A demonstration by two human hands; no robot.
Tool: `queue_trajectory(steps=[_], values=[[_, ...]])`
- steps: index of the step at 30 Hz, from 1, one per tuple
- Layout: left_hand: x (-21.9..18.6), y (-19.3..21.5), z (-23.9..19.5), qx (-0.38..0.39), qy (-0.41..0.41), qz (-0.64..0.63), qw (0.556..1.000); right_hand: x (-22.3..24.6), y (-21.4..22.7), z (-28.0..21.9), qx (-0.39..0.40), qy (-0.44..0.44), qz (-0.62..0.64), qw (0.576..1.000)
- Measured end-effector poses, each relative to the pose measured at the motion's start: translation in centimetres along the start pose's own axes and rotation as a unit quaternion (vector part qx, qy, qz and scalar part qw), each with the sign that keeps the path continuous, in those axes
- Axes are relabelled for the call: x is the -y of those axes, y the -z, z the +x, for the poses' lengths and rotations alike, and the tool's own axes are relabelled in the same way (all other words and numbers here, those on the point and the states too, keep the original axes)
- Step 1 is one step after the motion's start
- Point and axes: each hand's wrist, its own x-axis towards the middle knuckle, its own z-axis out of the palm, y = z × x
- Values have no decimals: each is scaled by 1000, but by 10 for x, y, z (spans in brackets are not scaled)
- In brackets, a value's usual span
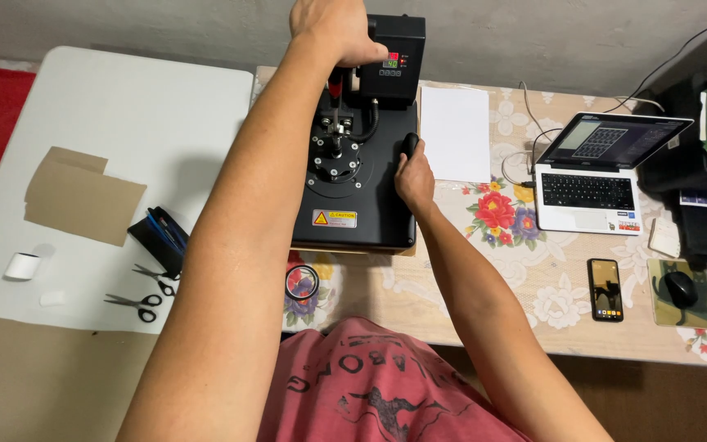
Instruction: The person places a brown sheet and a book with a Superman design under a heat press machine. They lower the press to apply heat, then lift it to remove the brown sheet and reveal the book. The person then places white paper sheets on the book and prepares to use the heat press again.
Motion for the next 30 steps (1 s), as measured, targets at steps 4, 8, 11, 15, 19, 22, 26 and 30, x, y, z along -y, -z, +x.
queue_trajectory(steps=[4, 8, 11, 15, 19, 22, 26, 30], values=[[0, -2, 1, -3, 0, 5, 1000, -1, 0, 0, -1, -1, -2, 1000], [1, -4, 2, -11, -4, 2, 1000, 5, 4, -3, 6, 0, 2, 1000], [1, -3, 1, -6, -2, 3, 1000, 4, 4, -3, 6, 2, 2, 1000], [0, -1, -1, -7, -2, 2, 1000, 2, 3, -2, 4, 4, 3, 1000], [1, -3, 0, -13, -4, 1, 1000, 4, 4, -2, 12, -4, 6, 1000], [1, -5, 1, -20, -6, 0, 1000, 2, 3, -1, 4, 1, 2, 1000], [0, -2, 0, -13, 1, -1, 1000, 3, 2, -1, 7, -5, -1, 1000], [0, 0, 0, 0, 0, -3, 1000, -1, 0, 1, 3, 2, 3, 1000]])
